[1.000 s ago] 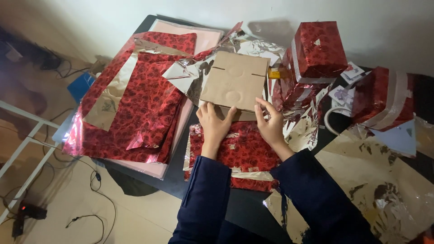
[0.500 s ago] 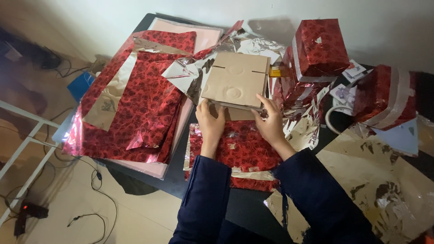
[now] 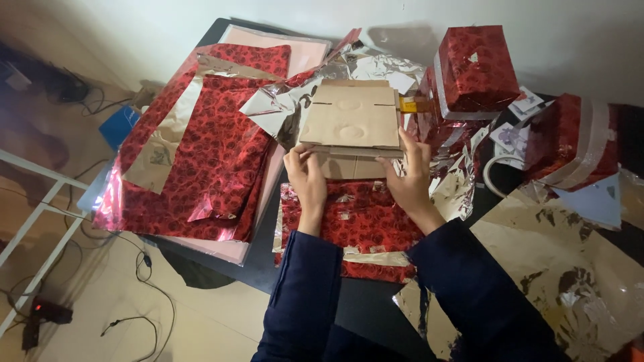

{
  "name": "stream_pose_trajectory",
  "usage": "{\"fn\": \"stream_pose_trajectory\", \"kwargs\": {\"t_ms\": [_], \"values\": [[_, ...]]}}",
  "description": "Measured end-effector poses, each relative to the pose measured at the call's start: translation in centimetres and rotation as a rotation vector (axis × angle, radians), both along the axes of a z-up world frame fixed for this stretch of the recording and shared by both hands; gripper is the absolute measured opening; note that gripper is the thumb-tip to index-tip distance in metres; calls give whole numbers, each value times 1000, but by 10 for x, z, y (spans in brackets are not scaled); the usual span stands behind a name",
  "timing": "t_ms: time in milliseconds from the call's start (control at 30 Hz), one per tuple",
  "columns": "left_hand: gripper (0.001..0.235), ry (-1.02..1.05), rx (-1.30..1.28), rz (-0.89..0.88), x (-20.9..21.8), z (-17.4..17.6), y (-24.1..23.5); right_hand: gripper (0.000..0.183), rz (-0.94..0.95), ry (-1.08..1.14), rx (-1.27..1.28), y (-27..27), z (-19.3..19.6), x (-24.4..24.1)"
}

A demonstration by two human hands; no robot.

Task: The person adjusts a silver ribbon on a small red gift box, then sets it aside. They pick up a flat cardboard piece, fold it into a box shape, and secure it with clear tape. The person repeats the folding and taping process on another cardboard piece.

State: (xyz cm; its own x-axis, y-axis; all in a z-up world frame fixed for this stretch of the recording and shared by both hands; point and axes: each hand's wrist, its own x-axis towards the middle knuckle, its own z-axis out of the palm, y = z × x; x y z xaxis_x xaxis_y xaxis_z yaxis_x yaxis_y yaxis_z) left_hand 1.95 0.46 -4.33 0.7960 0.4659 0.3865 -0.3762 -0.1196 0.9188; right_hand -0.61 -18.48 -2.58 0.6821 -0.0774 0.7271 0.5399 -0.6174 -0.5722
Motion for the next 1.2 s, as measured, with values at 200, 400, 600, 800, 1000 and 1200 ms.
{"fn": "stream_pose_trajectory", "kwargs": {"t_ms": [200, 400, 600, 800, 1000, 1200], "values": [[16, -6, -161, -70, -23, 35, -8, 57, 36, -49, -113, 0, 26, -12], [17, 70, -235, -99, -43, 74, -16, 61, 137, -48, -167, -13, 40, -17], [19, 127, -380, -214, -49, 70, -5, 50, 220, 61, -91, -25, 77, -37], [18, 95, -391, -293, -85, 77, -2, 18, 198, -51, -130, -27, 89, -62], [57, 263, -618, -326, -129, 85, -15, 17, 185, -33, -199, -31, 83, -96], [71, 276, -728, -341, -159, 43, -15, 12, 247, 57, -199, -36, 57, -134]]}}
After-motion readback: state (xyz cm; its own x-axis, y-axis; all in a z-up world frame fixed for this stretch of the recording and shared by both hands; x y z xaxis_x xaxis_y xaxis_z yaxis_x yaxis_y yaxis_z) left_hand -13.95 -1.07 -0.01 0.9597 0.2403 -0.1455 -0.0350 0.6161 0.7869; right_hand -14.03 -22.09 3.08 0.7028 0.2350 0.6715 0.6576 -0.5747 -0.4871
